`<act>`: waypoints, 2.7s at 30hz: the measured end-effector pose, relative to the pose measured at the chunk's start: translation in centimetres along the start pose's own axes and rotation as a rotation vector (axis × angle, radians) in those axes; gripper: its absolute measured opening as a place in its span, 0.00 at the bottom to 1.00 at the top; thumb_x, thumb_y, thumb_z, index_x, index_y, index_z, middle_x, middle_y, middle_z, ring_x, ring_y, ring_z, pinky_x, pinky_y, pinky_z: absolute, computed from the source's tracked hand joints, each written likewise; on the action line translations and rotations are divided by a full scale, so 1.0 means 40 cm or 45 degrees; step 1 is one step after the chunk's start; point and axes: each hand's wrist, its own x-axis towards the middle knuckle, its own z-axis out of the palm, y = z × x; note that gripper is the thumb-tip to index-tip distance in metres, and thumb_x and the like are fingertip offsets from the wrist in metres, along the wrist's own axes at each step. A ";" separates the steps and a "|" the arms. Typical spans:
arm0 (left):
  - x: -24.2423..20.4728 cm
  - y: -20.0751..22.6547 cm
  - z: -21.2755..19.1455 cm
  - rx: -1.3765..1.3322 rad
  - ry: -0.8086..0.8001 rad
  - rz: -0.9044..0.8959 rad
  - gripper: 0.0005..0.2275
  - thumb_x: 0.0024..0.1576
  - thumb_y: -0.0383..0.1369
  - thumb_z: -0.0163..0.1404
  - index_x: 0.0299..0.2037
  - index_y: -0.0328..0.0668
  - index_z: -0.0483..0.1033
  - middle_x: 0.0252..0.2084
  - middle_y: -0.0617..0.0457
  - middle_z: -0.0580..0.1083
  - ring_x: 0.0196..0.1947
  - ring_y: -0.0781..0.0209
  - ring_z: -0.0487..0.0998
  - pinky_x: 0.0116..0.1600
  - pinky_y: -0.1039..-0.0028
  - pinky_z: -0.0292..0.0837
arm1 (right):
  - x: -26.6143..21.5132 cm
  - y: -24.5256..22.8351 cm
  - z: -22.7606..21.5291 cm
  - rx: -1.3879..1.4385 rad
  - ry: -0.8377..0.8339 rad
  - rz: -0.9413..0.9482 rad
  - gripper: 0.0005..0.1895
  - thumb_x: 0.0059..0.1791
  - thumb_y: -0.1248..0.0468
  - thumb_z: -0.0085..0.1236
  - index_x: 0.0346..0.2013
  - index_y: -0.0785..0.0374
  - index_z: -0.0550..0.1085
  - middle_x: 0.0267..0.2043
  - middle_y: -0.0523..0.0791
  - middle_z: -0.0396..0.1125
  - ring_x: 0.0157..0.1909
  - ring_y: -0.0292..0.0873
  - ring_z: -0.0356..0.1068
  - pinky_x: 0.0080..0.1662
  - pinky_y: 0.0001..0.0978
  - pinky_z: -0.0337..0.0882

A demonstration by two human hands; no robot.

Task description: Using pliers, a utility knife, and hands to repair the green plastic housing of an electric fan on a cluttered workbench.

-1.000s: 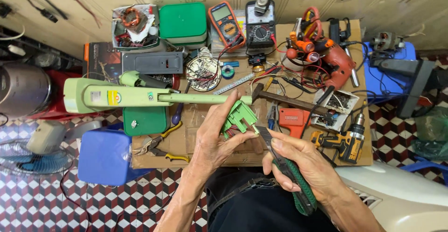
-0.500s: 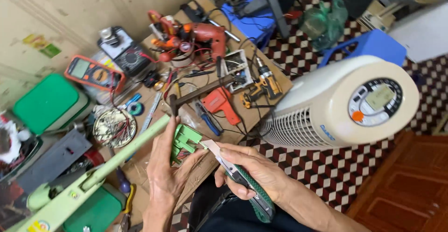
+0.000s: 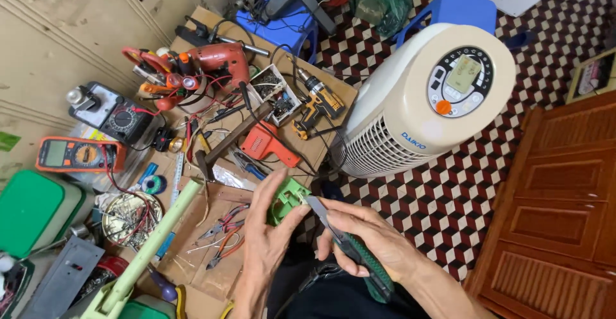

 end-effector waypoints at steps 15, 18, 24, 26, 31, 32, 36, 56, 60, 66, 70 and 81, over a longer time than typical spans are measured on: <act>0.019 0.075 0.206 -0.805 0.447 -0.307 0.15 0.63 0.35 0.51 0.58 0.41 0.73 0.52 0.54 0.79 0.50 0.70 0.77 0.56 0.78 0.73 | 0.062 -0.208 -0.128 -0.637 -0.262 0.072 0.29 0.53 0.57 0.46 0.68 0.65 0.66 0.29 0.52 0.72 0.17 0.34 0.65 0.16 0.22 0.64; -0.009 0.029 0.255 -0.772 0.608 -0.314 0.13 0.66 0.35 0.52 0.56 0.37 0.77 0.45 0.53 0.78 0.41 0.71 0.73 0.47 0.79 0.70 | 0.082 -0.226 -0.128 -0.734 -0.303 0.111 0.29 0.53 0.57 0.46 0.69 0.63 0.66 0.29 0.51 0.72 0.17 0.34 0.64 0.16 0.22 0.63; -0.010 0.055 0.289 -0.872 0.798 -0.277 0.12 0.64 0.37 0.51 0.52 0.39 0.76 0.48 0.59 0.79 0.41 0.74 0.74 0.47 0.82 0.72 | 0.093 -0.252 -0.113 -0.922 -0.351 0.140 0.28 0.53 0.59 0.45 0.69 0.61 0.66 0.28 0.51 0.72 0.17 0.35 0.65 0.16 0.23 0.63; -0.025 0.034 0.296 -0.884 0.830 -0.304 0.12 0.65 0.36 0.52 0.52 0.38 0.77 0.46 0.58 0.78 0.40 0.73 0.74 0.46 0.81 0.71 | 0.099 -0.263 -0.123 -0.937 -0.346 0.160 0.28 0.53 0.59 0.44 0.68 0.61 0.66 0.28 0.51 0.72 0.17 0.36 0.65 0.17 0.24 0.63; -0.043 0.074 0.235 -0.924 0.721 -0.470 0.14 0.63 0.38 0.53 0.50 0.36 0.80 0.43 0.58 0.79 0.42 0.73 0.77 0.48 0.81 0.74 | 0.149 -0.290 -0.146 -0.990 -0.381 0.051 0.27 0.53 0.61 0.45 0.67 0.63 0.68 0.28 0.49 0.71 0.18 0.35 0.64 0.18 0.23 0.62; -0.043 0.073 0.223 -0.964 0.641 -0.550 0.14 0.61 0.39 0.55 0.50 0.36 0.79 0.41 0.57 0.79 0.40 0.72 0.77 0.47 0.80 0.74 | 0.158 -0.295 -0.134 -1.052 -0.402 -0.015 0.26 0.52 0.61 0.49 0.65 0.64 0.69 0.29 0.47 0.70 0.18 0.33 0.63 0.18 0.22 0.62; -0.037 0.091 0.170 -0.894 0.392 -0.641 0.15 0.59 0.40 0.57 0.50 0.39 0.75 0.36 0.53 0.78 0.34 0.70 0.78 0.37 0.80 0.73 | 0.178 -0.286 -0.083 -1.275 -0.467 -0.044 0.25 0.47 0.63 0.59 0.59 0.65 0.74 0.32 0.41 0.68 0.19 0.30 0.61 0.20 0.21 0.61; 0.002 0.103 0.338 -1.733 1.328 0.103 0.39 0.58 0.56 0.49 0.76 0.52 0.47 0.70 0.44 0.62 0.63 0.50 0.68 0.60 0.68 0.73 | 0.164 -0.085 -0.085 -0.657 -0.205 -0.118 0.10 0.52 0.63 0.56 0.42 0.68 0.73 0.20 0.42 0.65 0.16 0.33 0.61 0.18 0.22 0.58; 0.002 0.075 0.339 -1.927 1.283 0.096 0.38 0.62 0.56 0.50 0.78 0.50 0.49 0.60 0.42 0.65 0.64 0.50 0.68 0.60 0.69 0.72 | 0.170 -0.074 -0.071 -0.652 -0.217 -0.171 0.11 0.53 0.62 0.55 0.44 0.68 0.74 0.19 0.42 0.65 0.17 0.33 0.63 0.18 0.22 0.59; -0.016 0.087 0.358 -1.783 1.145 0.032 0.27 0.65 0.43 0.58 0.68 0.33 0.66 0.58 0.48 0.72 0.43 0.67 0.71 0.39 0.81 0.71 | 0.176 -0.087 -0.056 -0.617 -0.184 -0.226 0.11 0.53 0.63 0.56 0.45 0.69 0.74 0.19 0.43 0.65 0.18 0.33 0.62 0.19 0.23 0.59; -0.001 0.092 0.333 -1.915 1.046 -0.122 0.24 0.61 0.46 0.56 0.59 0.33 0.72 0.53 0.49 0.74 0.26 0.70 0.66 0.27 0.80 0.70 | 0.188 -0.089 -0.064 -0.623 -0.193 -0.246 0.11 0.53 0.63 0.55 0.45 0.68 0.74 0.18 0.43 0.65 0.18 0.33 0.63 0.18 0.23 0.59; 0.019 0.063 0.327 -1.794 1.017 0.019 0.20 0.63 0.41 0.58 0.57 0.32 0.73 0.39 0.48 0.76 0.22 0.65 0.72 0.23 0.76 0.70 | 0.209 -0.109 -0.080 -0.774 -0.254 -0.302 0.09 0.53 0.65 0.55 0.43 0.69 0.76 0.26 0.42 0.69 0.18 0.32 0.63 0.19 0.22 0.59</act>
